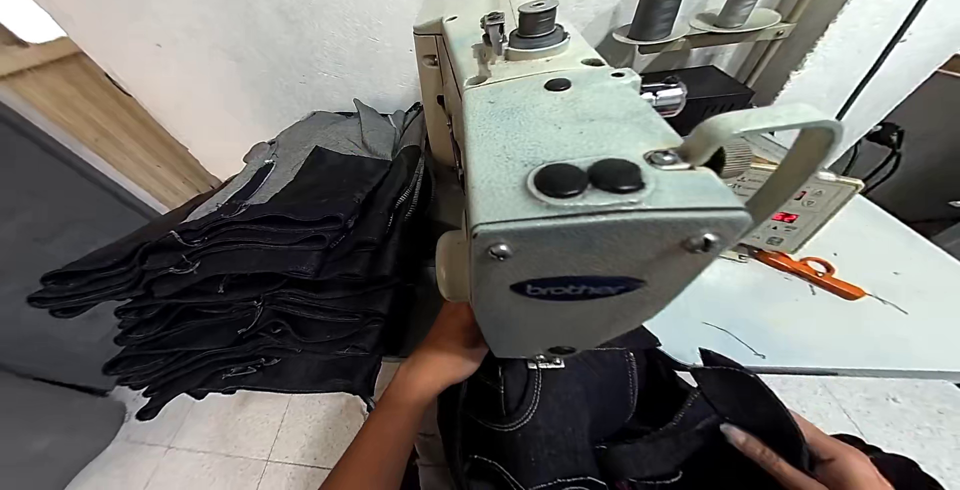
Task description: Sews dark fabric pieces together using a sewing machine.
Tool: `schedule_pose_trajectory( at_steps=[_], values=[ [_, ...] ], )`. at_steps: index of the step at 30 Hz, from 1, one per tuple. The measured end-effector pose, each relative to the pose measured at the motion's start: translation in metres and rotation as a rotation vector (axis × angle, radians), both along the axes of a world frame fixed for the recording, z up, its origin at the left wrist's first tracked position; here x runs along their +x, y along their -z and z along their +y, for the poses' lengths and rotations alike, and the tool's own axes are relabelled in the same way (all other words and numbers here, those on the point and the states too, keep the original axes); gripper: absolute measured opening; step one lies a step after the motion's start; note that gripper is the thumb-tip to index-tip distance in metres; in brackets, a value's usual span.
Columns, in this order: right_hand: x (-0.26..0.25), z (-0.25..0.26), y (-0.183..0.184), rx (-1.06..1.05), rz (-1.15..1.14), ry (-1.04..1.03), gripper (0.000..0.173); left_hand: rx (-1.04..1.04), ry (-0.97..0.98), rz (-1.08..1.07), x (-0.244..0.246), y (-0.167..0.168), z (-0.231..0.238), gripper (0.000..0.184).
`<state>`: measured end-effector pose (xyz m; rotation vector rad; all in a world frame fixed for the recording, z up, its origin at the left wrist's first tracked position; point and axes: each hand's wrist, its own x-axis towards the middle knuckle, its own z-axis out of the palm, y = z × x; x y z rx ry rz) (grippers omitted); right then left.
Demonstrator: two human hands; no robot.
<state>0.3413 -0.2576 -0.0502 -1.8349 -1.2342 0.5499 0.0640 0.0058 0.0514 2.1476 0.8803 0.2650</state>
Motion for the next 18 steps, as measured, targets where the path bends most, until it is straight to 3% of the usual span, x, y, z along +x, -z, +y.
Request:
schedule_pose_trajectory(
  at_steps=[4,7,9,12,13,15,17,18],
  values=[
    [-0.011,0.012,0.006,0.182,-0.088,0.131,0.021,0.0,-0.084,-0.126,0.008,0.012,-0.003,0.017],
    [-0.015,0.019,-0.004,0.255,-0.087,-0.082,0.021,0.045,-0.157,-0.26,-0.013,0.03,-0.016,0.018],
    [-0.019,0.022,-0.014,0.251,-0.069,-0.326,0.025,0.185,-0.181,-0.063,-0.076,0.038,-0.032,0.028],
    [-0.055,0.036,-0.023,0.182,-0.005,-0.619,0.027,0.213,-0.424,0.626,-0.174,0.017,-0.074,0.031],
    [-0.075,0.041,-0.024,0.17,-0.032,-0.702,0.028,0.284,-0.49,0.72,-0.184,0.011,-0.09,0.035],
    [-0.113,0.05,-0.032,0.208,-0.139,-0.788,0.029,0.544,-0.378,0.568,-0.17,0.008,-0.119,0.046],
    [-0.13,0.056,-0.043,0.275,-0.277,-0.754,0.028,0.514,-0.101,0.236,-0.122,0.023,-0.126,0.061],
    [-0.13,0.056,-0.046,0.291,-0.315,-0.71,0.026,0.424,0.008,0.047,-0.101,0.035,-0.121,0.057]
  ],
)
